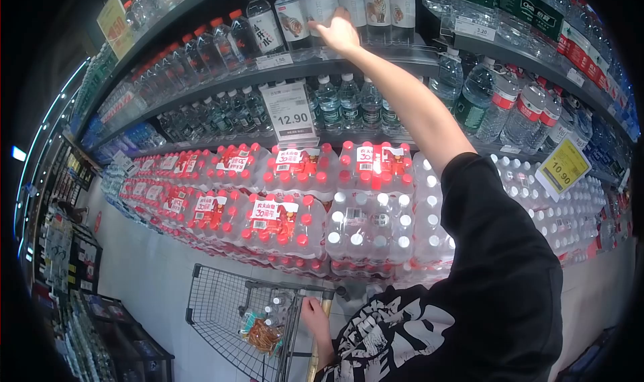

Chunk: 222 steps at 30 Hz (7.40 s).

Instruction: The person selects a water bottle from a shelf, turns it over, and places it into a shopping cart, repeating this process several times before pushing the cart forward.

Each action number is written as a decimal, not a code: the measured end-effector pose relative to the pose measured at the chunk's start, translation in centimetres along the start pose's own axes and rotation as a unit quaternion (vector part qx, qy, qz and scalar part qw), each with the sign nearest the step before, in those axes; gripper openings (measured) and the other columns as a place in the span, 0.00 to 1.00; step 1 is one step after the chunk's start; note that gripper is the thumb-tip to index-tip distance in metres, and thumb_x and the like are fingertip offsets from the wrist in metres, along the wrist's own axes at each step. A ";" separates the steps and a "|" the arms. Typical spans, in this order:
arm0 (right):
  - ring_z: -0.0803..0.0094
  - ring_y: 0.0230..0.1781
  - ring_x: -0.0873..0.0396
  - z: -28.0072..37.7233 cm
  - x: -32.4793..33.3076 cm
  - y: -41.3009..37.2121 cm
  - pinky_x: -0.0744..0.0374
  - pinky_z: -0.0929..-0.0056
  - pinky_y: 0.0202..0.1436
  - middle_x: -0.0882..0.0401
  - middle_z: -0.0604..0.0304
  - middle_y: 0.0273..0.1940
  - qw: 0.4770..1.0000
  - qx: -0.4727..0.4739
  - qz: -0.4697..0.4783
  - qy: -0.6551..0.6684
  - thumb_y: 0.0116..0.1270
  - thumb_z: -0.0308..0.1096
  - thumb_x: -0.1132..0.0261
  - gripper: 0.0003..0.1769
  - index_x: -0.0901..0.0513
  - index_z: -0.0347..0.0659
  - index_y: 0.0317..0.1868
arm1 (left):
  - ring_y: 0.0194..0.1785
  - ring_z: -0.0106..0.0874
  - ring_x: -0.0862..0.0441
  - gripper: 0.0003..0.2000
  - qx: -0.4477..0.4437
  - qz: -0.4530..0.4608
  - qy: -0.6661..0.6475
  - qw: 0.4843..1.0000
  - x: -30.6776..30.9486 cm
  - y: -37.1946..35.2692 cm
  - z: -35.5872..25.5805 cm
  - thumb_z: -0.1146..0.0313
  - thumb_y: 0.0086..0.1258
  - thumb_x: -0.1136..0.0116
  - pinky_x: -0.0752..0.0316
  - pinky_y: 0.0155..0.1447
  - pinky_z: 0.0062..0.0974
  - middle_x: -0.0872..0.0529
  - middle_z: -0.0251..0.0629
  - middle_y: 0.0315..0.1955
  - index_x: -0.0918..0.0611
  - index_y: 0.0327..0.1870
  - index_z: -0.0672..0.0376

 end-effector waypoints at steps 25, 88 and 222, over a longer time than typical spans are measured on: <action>0.76 0.42 0.26 8.1 1.4 -47.8 0.26 0.77 0.44 0.28 0.56 0.45 0.618 -0.194 0.603 0.467 0.62 0.42 0.34 0.28 0.35 0.33 0.53 | 0.25 0.23 0.27 0.13 0.153 -0.055 -0.341 0.926 6.8 -3.6 -1.8 0.59 0.73 0.60 0.34 0.28 0.19 0.24 0.33 0.26 0.28 0.39 0.59; 0.58 0.47 0.29 13.4 0.9 -66.7 0.34 0.63 0.52 0.26 0.55 0.40 0.834 0.236 0.407 0.290 0.57 0.24 0.38 0.07 0.26 0.39 0.37 | 0.53 0.60 0.26 0.38 -0.142 0.105 -0.702 0.690 29.1 -14.4 -3.2 0.43 0.60 0.41 0.29 0.56 0.57 0.28 0.55 0.53 0.39 0.65 0.59; 0.62 0.30 0.16 8.7 -31.9 -65.8 0.21 0.65 0.39 0.17 0.50 0.28 0.562 0.255 0.784 -0.072 0.60 0.31 0.43 0.16 0.22 0.35 0.48 | 0.54 0.42 0.30 0.17 0.288 -0.168 0.343 0.878 21.5 -14.9 5.4 0.66 0.69 0.51 0.43 0.64 0.41 0.24 0.44 0.46 0.28 0.57 0.59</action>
Point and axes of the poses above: each hand's wrist, its own y-axis towards the middle knuckle, its own x-axis out of the back of the hand, z = x × y, the point moved 1 cm from there along y, towards the middle knuckle
